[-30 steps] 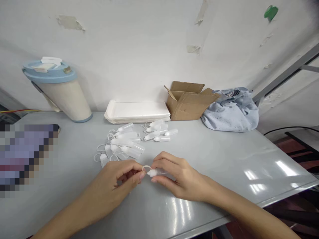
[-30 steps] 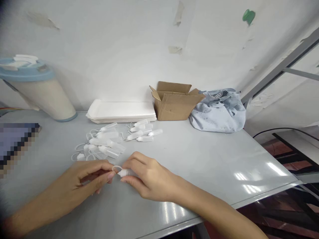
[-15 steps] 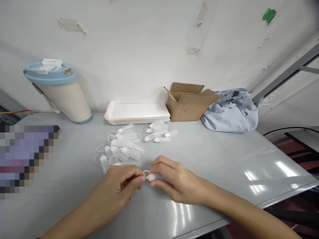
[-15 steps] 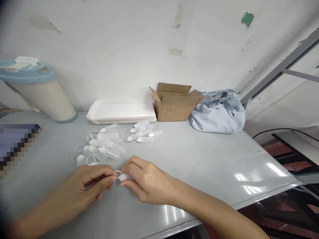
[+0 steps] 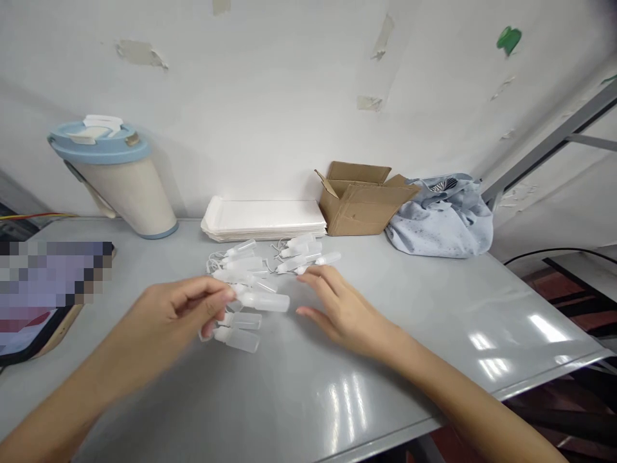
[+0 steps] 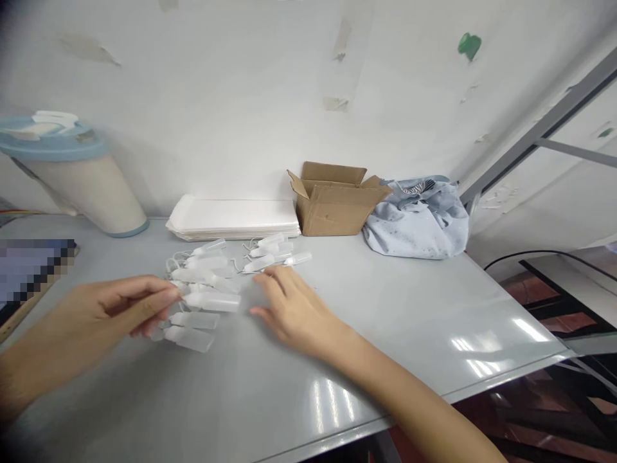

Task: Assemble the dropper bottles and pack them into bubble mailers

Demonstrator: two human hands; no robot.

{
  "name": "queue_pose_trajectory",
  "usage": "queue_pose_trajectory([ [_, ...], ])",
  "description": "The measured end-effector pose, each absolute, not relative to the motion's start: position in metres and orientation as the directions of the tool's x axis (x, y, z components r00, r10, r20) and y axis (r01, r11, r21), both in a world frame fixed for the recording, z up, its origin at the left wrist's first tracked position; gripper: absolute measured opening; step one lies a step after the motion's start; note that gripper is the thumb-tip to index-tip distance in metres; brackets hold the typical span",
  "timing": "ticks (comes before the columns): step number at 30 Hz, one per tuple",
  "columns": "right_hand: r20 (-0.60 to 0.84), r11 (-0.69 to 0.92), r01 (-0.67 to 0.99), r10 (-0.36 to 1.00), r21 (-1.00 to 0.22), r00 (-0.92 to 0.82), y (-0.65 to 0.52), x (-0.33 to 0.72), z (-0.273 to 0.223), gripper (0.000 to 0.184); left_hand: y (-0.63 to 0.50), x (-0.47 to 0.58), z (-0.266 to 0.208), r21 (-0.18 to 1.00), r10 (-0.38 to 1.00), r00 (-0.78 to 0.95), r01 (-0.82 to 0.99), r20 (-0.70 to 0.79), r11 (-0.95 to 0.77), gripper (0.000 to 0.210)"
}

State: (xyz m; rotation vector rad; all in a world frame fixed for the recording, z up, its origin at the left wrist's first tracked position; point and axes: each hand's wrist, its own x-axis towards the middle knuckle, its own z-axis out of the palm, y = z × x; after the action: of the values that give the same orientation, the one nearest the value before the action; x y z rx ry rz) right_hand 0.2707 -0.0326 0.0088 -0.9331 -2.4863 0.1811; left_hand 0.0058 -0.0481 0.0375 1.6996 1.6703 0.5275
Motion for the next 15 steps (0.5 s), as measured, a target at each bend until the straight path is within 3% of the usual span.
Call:
queue_pose_trajectory([
  [4, 0.297, 0.593, 0.804, 0.775, -0.037, -0.558, -0.007, 0.289, 0.001, 0.038, -0.035, -0.017, 0.040, 0.615, 0.991, 0.029, 0.786, -0.131, 0.058, 0.050],
  [10, 0.250, 0.563, 0.826, 0.804, -0.027, -0.540, 0.009, 0.305, -0.003, 0.040, -0.028, -0.032, 0.035, 0.536, 0.975, -0.005, 0.835, -0.223, 0.127, 0.060],
  [15, 0.261, 0.603, 0.797, 0.775, -0.037, -0.575, 0.005, 0.299, -0.003, 0.031, -0.030, -0.027, 0.037, 0.505, 0.978, -0.016, 0.854, -0.209, 0.122, 0.059],
])
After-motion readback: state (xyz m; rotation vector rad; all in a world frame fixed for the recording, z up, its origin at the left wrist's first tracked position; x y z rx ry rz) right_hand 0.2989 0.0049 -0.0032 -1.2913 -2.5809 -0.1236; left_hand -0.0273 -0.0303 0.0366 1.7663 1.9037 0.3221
